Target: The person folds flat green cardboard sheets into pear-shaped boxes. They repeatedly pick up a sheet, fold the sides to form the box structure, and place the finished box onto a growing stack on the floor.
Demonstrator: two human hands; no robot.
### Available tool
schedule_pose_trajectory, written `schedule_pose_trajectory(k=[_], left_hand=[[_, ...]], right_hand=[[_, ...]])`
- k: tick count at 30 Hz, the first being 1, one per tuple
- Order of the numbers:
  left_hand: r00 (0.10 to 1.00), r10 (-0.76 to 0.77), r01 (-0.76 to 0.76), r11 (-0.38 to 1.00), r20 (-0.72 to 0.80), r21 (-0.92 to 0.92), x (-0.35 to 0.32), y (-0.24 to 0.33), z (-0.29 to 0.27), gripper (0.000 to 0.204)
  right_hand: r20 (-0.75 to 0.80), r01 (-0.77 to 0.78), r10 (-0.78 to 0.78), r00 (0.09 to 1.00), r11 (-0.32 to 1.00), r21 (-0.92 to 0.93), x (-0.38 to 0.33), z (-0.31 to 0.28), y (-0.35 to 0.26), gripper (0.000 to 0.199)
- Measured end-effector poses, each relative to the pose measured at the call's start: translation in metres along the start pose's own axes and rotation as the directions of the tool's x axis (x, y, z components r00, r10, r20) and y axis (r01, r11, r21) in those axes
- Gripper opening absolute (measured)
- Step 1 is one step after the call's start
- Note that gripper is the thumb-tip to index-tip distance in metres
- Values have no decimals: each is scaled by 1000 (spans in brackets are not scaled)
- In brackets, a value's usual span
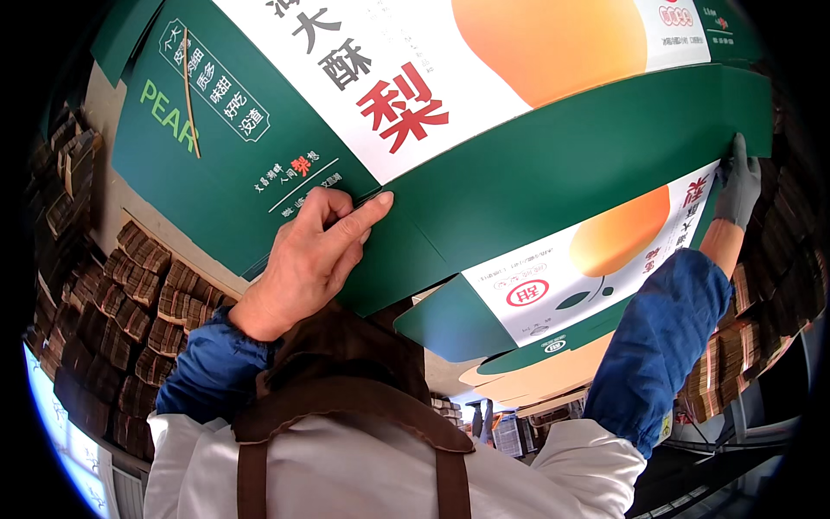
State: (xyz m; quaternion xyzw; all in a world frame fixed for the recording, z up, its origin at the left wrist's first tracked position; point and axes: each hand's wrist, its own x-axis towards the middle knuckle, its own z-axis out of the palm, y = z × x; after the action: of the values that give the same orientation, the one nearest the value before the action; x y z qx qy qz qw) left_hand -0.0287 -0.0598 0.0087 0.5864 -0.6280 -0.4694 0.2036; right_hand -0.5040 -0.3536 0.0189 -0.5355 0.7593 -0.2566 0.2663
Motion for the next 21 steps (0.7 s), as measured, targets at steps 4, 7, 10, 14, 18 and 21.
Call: schedule_pose_trajectory(k=[4,7,10,14,18,21], left_hand=[[1000,10,-10,1000,-4,-10,0,-2,1,54],[1000,5,-5,1000,0,-15,0,-3,1,53],[1000,8,-8,1000,-1,-24,0,-5,1,53],[1000,15,-15,1000,-4,-17,0,-6,0,54],[1000,11,-10,999,22,-37,1,-2,-3,52],[1000,14,-14,1000,-14,-9,2,0,1,52]], right_hand=[[-25,27,-26,999,999,27,-1,-4,2,30],[-62,-4,11,998,993,118,-3,-4,1,28],[-84,6,6,996,991,134,-4,-3,1,29],[-169,80,-54,984,985,150,-15,10,-11,28],[-129,101,-86,988,989,112,-10,-5,11,22],[-172,73,-37,984,975,210,-7,12,6,39]])
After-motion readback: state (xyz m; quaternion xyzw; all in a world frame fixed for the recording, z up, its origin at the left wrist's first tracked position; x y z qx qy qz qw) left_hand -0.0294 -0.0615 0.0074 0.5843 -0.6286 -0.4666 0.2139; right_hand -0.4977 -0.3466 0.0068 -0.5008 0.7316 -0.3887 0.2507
